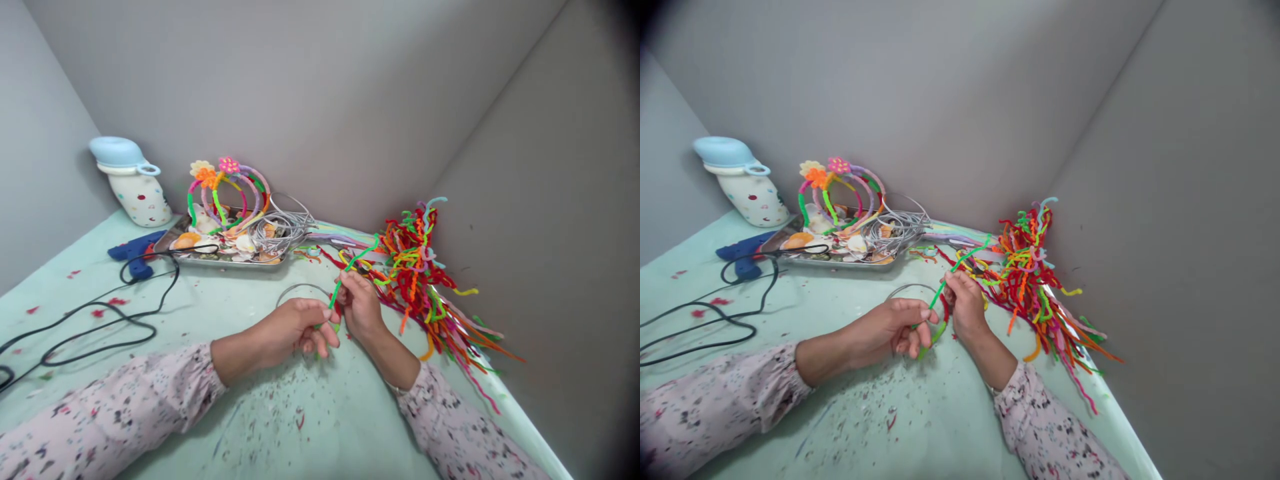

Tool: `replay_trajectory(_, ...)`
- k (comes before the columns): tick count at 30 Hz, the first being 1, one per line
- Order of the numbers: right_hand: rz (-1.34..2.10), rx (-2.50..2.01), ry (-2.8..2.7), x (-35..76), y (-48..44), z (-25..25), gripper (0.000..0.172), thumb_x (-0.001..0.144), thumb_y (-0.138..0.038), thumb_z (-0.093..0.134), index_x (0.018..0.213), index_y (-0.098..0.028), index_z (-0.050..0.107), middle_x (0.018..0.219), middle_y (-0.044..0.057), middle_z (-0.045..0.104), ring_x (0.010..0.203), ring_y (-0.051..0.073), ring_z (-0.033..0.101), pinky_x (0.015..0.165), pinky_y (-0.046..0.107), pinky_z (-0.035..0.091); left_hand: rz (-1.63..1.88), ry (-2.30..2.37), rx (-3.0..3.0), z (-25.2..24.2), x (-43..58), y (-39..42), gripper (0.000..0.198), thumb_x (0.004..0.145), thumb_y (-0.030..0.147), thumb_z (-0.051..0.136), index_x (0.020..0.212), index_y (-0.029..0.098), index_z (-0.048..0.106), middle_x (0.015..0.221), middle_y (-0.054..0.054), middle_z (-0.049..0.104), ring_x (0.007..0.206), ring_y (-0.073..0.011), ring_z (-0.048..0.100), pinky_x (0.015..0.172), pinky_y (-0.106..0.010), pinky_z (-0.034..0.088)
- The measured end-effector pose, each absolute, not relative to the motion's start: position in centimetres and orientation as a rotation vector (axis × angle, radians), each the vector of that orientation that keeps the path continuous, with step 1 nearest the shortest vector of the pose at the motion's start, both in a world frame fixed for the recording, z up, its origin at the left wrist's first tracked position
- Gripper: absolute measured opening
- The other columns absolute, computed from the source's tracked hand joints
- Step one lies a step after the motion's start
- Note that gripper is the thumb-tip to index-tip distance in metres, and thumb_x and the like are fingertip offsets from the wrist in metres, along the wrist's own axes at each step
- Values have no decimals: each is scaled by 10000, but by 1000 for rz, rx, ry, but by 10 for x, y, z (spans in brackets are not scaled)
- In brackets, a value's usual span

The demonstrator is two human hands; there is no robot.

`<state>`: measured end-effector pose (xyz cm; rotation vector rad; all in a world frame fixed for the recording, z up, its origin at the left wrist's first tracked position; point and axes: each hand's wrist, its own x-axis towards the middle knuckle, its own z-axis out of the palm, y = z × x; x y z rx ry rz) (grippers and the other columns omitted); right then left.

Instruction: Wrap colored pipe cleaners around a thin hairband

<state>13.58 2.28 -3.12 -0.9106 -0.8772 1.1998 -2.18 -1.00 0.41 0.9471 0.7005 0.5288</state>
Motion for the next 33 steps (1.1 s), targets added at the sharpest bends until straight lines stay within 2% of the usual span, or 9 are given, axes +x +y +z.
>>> replay_trajectory(4,1154,-946,-968,136,22,-35,295,783,-323,648,588,-186,474,493,-76,369,463,74,294,462,238,216,469,1007,1548,9,-19,-15,177,888,275,402,886,155,532,554,-7,623,379,-101,528,403,-185,339)
replay_trajectory(7,1091,-1002,-996,136,22,-37,317,788,-313,638,574,-190,440,504,-78,345,472,78,277,467,247,208,407,1337,2201,12,-20,-21,218,888,244,375,906,143,567,627,-85,658,538,-192,629,539,-271,427)
replay_trajectory(10,1054,-1033,-1002,136,22,-38,324,788,-309,634,568,-190,428,511,-77,343,480,80,281,472,247,213,262,1460,2489,12,-21,-24,223,870,206,397,957,113,581,686,-148,679,672,-269,675,620,-322,442)
replay_trajectory(13,1068,-1023,-997,137,23,-38,324,785,-315,637,567,-192,430,500,-78,350,470,80,287,467,246,215,364,1424,2304,11,-20,-22,221,887,242,389,941,137,576,699,-129,688,626,-232,668,601,-297,439)
replay_trajectory(16,1130,-984,-956,138,23,-35,285,780,-324,641,592,-190,474,490,-79,383,453,76,304,456,242,214,495,1095,1708,12,-18,-17,251,916,309,350,917,157,549,741,-90,708,472,-144,612,462,-223,382)
replay_trajectory(18,1167,-949,-922,138,23,-32,254,780,-328,643,614,-187,512,489,-75,411,448,73,325,455,236,223,518,912,1294,14,-18,-13,254,906,317,379,950,135,550,780,-108,716,480,-137,630,402,-190,337)
replay_trajectory(22,1200,-914,-909,136,21,-29,228,770,-336,654,633,-180,560,484,-69,438,447,70,351,454,229,238,541,747,822,14,-22,-7,262,888,266,427,955,80,599,798,-146,721,570,-147,680,425,-167,399)
replay_trajectory(29,1191,-928,-877,136,21,-27,236,753,-349,666,627,-185,553,491,-72,430,450,70,344,452,226,244,515,625,770,9,-25,-9,173,845,232,582,938,89,610,828,-112,727,528,-81,651,423,-126,389)
replay_trajectory(33,1153,-968,-919,136,22,-30,256,745,-363,666,611,-189,534,481,-77,396,439,73,309,440,238,220,449,775,1054,11,-19,-12,161,875,285,512,888,127,542,754,-83,713,477,-98,627,379,-155,325)
